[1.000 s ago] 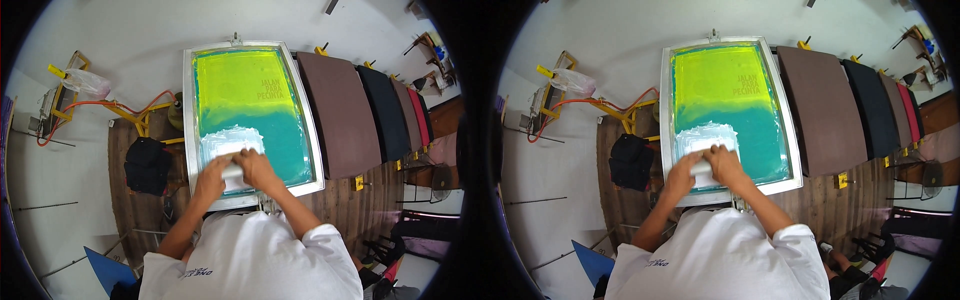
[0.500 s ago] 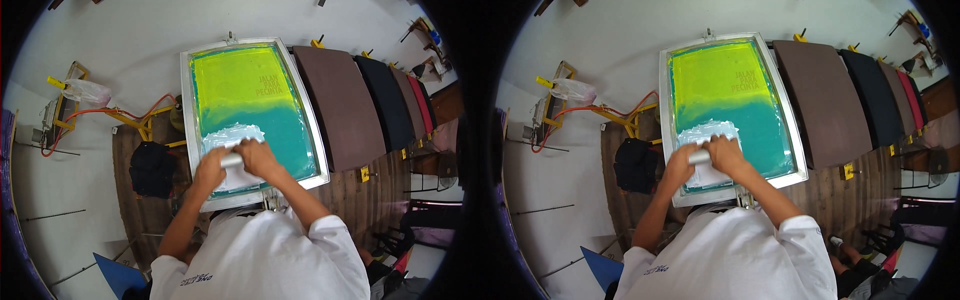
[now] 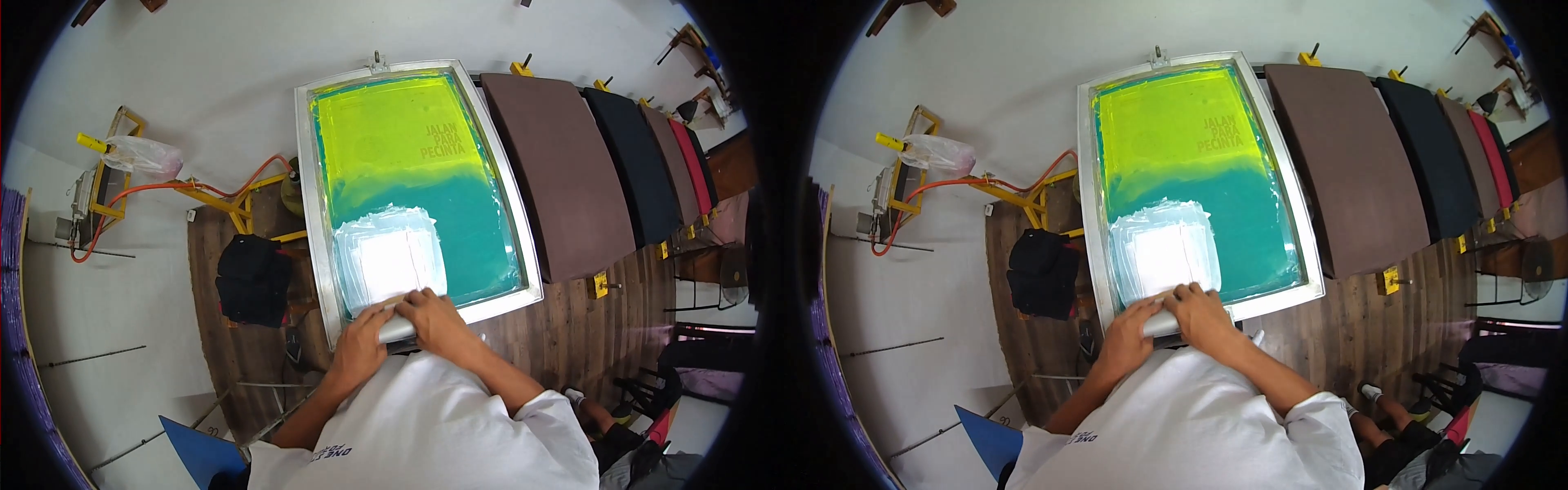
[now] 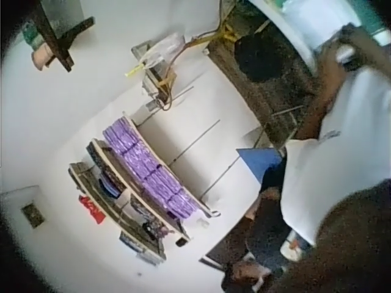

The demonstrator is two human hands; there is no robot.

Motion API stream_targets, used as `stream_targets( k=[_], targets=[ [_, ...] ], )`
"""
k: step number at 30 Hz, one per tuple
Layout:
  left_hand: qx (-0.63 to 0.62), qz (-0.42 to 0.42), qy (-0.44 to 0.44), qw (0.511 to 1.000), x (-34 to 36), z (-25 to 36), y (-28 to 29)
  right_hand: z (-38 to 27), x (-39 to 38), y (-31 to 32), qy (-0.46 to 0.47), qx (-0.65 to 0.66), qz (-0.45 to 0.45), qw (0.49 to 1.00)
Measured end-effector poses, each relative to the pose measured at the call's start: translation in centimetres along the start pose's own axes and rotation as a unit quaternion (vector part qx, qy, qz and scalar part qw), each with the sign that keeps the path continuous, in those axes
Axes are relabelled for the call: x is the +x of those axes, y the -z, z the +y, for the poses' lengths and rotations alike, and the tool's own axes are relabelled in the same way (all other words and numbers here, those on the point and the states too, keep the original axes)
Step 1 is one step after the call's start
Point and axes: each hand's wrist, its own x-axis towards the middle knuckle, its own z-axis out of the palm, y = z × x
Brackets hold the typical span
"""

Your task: Using a squeegee to spread white ink across a screen printing frame to print a design on a garment.

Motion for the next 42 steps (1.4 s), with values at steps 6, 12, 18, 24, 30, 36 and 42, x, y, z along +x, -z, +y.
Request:
stream_targets(
  k=[6, 12, 18, 24, 30, 36, 42],
  targets=[
    [0.021, 0.079, -0.077, 0.994, 9.5, -2.9, 3.4, 3.0, 9.1, 3.2, 0.003, -0.054, 0.028, 0.998],
    [0.041, 0.064, -0.018, 0.997, 12.9, -2.2, 4.7, 4.0, 12.6, 4.1, -0.055, 0.002, 0.0, 0.999],
    [0.01, 0.107, -0.061, 0.992, 8.8, -2.4, 2.0, 2.7, 8.3, 1.7, -0.044, -0.008, 0.033, 0.998],
    [0.011, 0.05, -0.003, 0.999, 2.7, -0.2, 0.0, 0.7, 1.7, -0.5, -0.041, 0.016, 0.032, 0.999],
    [-0.017, -0.021, 0.014, 1.0, 2.9, 0.0, 1.6, 0.9, 2.4, 1.7, -0.027, 0.034, -0.048, 0.998],
    [-0.009, 0.118, -0.064, 0.991, 9.8, -2.2, 2.6, 2.7, 9.6, 3.9, -0.021, -0.05, 0.046, 0.997],
    [0.071, 0.158, -0.125, 0.977, 5.5, -2.8, -1.0, 2.5, 4.4, -0.9, 0.014, -0.038, 0.122, 0.992]
  ],
)
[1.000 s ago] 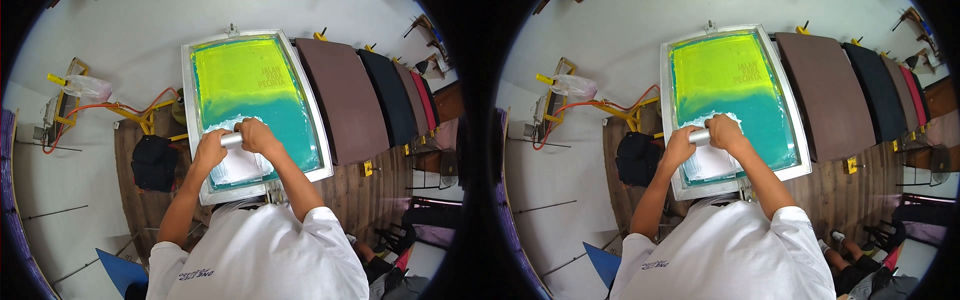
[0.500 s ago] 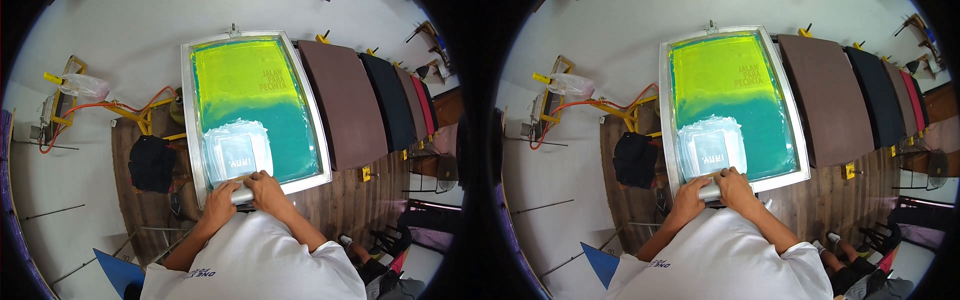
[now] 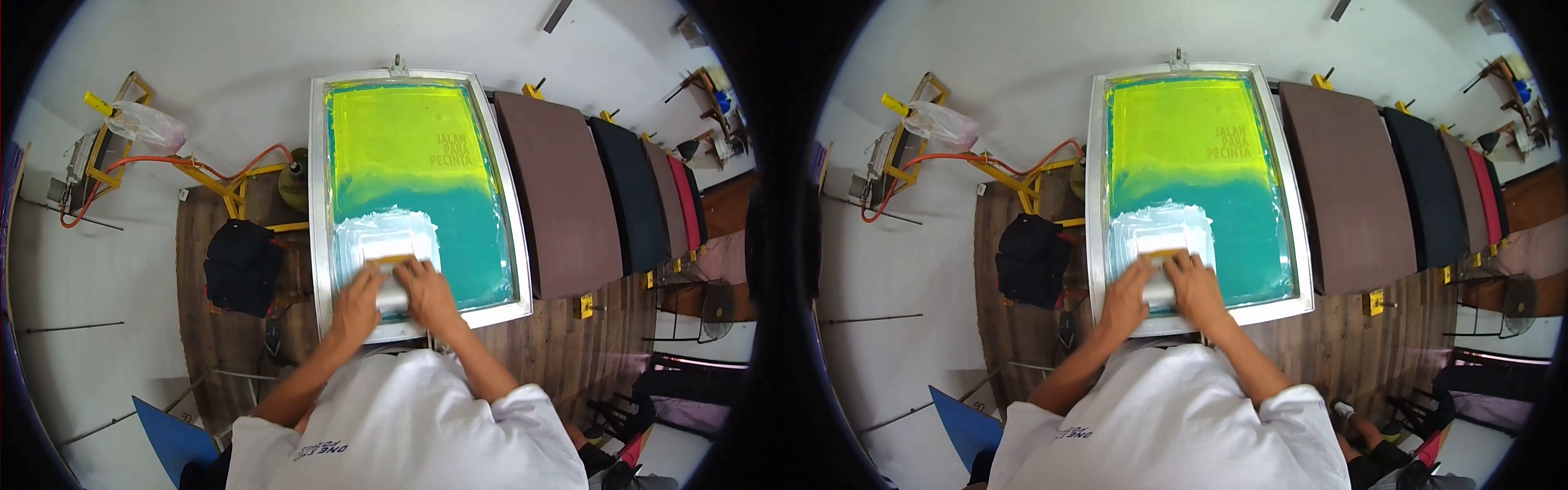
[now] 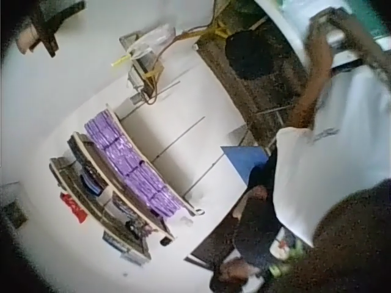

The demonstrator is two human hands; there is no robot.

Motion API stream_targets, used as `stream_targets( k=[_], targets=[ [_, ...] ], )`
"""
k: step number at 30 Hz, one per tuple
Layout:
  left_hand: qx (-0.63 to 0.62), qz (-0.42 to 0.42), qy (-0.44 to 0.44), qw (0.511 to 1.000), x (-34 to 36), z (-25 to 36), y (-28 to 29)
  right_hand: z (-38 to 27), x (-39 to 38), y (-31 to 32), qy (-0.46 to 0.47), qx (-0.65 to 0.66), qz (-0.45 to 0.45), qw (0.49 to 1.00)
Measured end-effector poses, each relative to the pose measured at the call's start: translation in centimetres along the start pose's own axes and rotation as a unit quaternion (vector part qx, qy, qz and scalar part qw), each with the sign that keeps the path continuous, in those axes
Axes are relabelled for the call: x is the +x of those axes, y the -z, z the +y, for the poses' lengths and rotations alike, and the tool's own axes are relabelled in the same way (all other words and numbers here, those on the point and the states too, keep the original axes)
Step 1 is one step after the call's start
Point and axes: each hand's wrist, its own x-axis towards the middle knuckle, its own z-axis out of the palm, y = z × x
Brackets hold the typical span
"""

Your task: Using a squeegee to spread white ink across a screen printing frame to print a design on a garment.

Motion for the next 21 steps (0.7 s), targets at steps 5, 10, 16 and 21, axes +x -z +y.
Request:
stream_targets(
  k=[5, 10, 16, 21],
  targets=[
    [0.005, -0.109, 0.072, 0.991, -5.1, 3.6, 1.2, -2.5, -5.7, 1.0, -0.032, 0.012, -0.113, 0.993],
    [-0.009, -0.118, 0.064, 0.991, -0.5, 2.7, 3.4, -1.5, -1.0, 3.4, -0.015, 0.0, -0.145, 0.989],
    [-0.007, -0.05, 0.057, 0.997, 7.7, -2.2, 2.5, 1.7, 7.7, 2.9, -0.034, -0.022, -0.08, 0.996],
    [-0.007, -0.073, 0.089, 0.993, 6.9, -1.5, 1.8, 2.4, 6.6, 1.7, -0.043, 0.018, -0.077, 0.996]
  ],
)
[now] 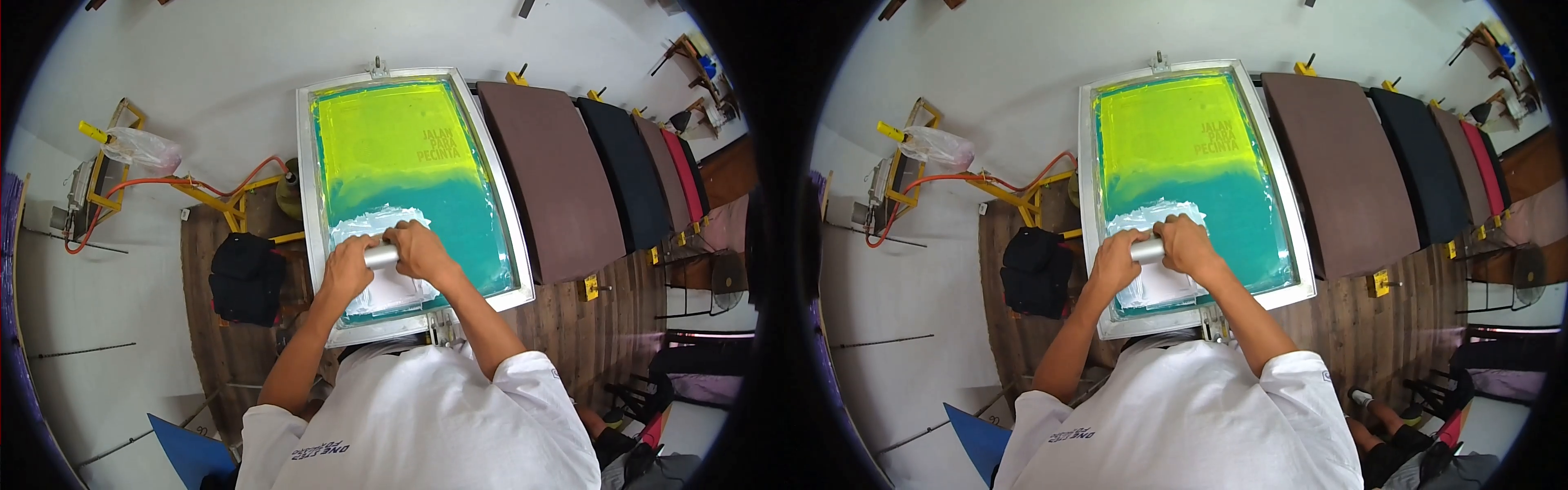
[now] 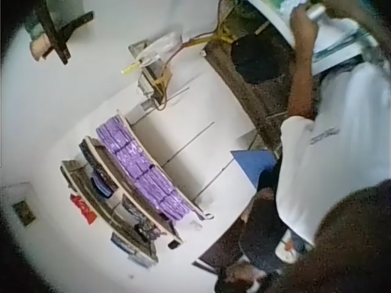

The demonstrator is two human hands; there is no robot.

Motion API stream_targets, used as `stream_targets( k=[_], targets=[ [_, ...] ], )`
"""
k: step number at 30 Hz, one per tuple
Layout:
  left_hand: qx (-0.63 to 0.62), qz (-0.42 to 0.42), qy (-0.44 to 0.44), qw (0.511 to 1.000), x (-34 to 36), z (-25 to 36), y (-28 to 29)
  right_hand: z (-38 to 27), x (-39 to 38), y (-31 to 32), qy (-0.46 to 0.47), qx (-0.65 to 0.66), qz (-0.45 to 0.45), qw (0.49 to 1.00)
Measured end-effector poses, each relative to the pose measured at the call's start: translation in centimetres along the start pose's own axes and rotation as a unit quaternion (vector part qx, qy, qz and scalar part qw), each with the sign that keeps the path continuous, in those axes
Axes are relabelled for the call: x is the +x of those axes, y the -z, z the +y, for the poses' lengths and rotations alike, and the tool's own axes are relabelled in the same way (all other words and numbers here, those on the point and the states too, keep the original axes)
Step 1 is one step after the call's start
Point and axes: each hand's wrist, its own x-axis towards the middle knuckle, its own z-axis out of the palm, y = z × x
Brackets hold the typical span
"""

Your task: Using a squeegee to spread white ink across a screen printing frame to print a design on a garment.

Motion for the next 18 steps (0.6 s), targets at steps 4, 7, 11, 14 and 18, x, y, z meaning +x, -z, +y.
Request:
stream_targets(
  k=[4, 7, 11, 14, 18],
  targets=[
    [-0.031, 0.012, -0.022, 0.999, -3.6, 0.3, -0.9, -1.2, -3.4, -0.6, 0.012, 0.025, 0.002, 1.0],
    [-0.035, -0.009, 0.005, 0.999, -6.6, 1.7, -1.3, -2.4, -6.7, -0.9, 0.002, 0.029, -0.003, 1.0],
    [-0.057, -0.032, 0.022, 0.998, -9.8, 3.3, -1.2, -3.6, -10.1, -1.4, -0.011, 0.022, -0.034, 0.999],
    [-0.056, -0.075, 0.046, 0.995, -9.7, 3.6, -0.5, -3.9, -10.1, -0.1, -0.009, 0.018, -0.078, 0.997],
    [-0.051, -0.096, 0.03, 0.994, -5.7, 3.0, 1.1, -2.6, -6.2, 1.8, -0.001, 0.011, -0.092, 0.996]
  ],
)
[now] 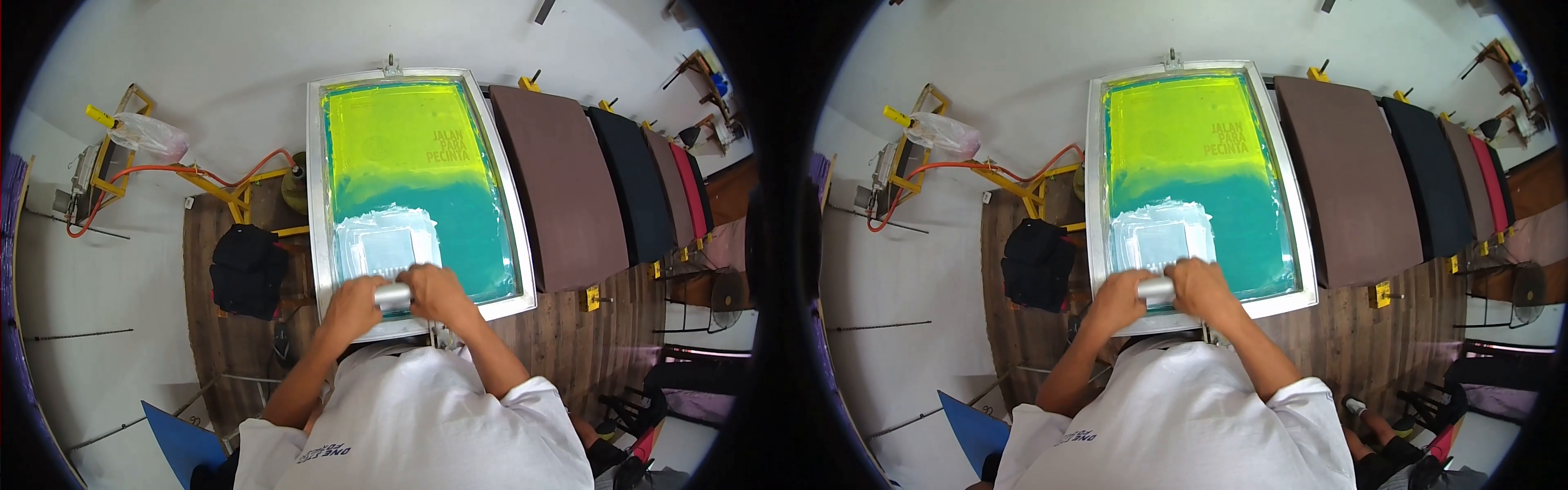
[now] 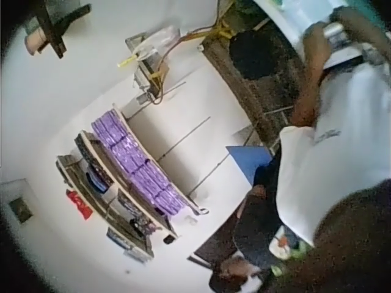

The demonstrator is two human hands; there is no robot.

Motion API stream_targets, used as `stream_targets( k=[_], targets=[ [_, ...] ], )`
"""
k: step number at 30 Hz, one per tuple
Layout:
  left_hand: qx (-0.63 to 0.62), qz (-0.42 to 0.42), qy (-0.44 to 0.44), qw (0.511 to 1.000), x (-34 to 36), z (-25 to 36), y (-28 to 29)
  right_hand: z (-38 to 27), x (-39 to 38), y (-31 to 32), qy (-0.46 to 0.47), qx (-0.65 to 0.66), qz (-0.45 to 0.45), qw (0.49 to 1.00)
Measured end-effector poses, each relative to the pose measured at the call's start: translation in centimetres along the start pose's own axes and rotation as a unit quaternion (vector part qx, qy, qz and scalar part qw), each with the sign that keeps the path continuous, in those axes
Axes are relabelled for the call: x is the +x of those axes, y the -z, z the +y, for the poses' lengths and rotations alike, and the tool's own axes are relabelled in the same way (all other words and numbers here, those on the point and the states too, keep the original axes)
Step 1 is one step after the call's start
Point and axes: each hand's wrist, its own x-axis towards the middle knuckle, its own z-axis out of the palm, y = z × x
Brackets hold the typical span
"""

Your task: Using a squeegee to spread white ink across a screen printing frame to print a design on a garment.

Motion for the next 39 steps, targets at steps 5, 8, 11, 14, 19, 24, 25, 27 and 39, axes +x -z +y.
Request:
stream_targets(
  k=[5, 8, 11, 14, 19, 24, 25, 27, 39],
  targets=[
    [0.022, 0.129, -0.069, 0.989, 4.1, -3.1, -0.7, 1.4, 4.7, 0.3, 0.025, -0.065, 0.058, 0.996],
    [0.038, 0.124, -0.097, 0.987, 1.4, -2.8, -1.8, 1.5, 2.5, -2.5, 0.047, -0.075, 0.101, 0.991],
    [0.048, 0.092, -0.066, 0.992, -3.3, -1.8, -3.6, -0.2, -2.1, -5.4, 0.04, -0.056, 0.097, 0.993],
    [0.046, 0.045, -0.036, 0.997, -5.5, -0.6, -3.1, -1.3, -4.6, -4.7, 0.038, -0.013, 0.032, 0.999],
    [0.037, 0.047, -0.052, 0.997, -1.8, -1.1, -1.1, -0.4, -0.7, -0.7, 0.048, -0.084, -0.01, 0.995],
    [0.039, 0.122, -0.09, 0.988, 5.2, -3.2, 0.3, 1.5, 5.2, 0.6, 0.02, -0.098, 0.061, 0.993],
    [0.033, 0.109, -0.068, 0.991, 5.4, -2.8, 0.6, 1.4, 5.2, 0.7, 0.012, -0.09, 0.056, 0.994],
    [0.034, 0.127, -0.103, 0.986, 4.1, -3.2, -0.4, 1.4, 4.4, -0.5, 0.021, -0.086, 0.063, 0.994],
    [0.03, 0.03, -0.047, 0.998, -3.6, -0.3, -1.7, -1.0, -2.6, -2.3, 0.026, -0.06, -0.006, 0.998]
  ],
)
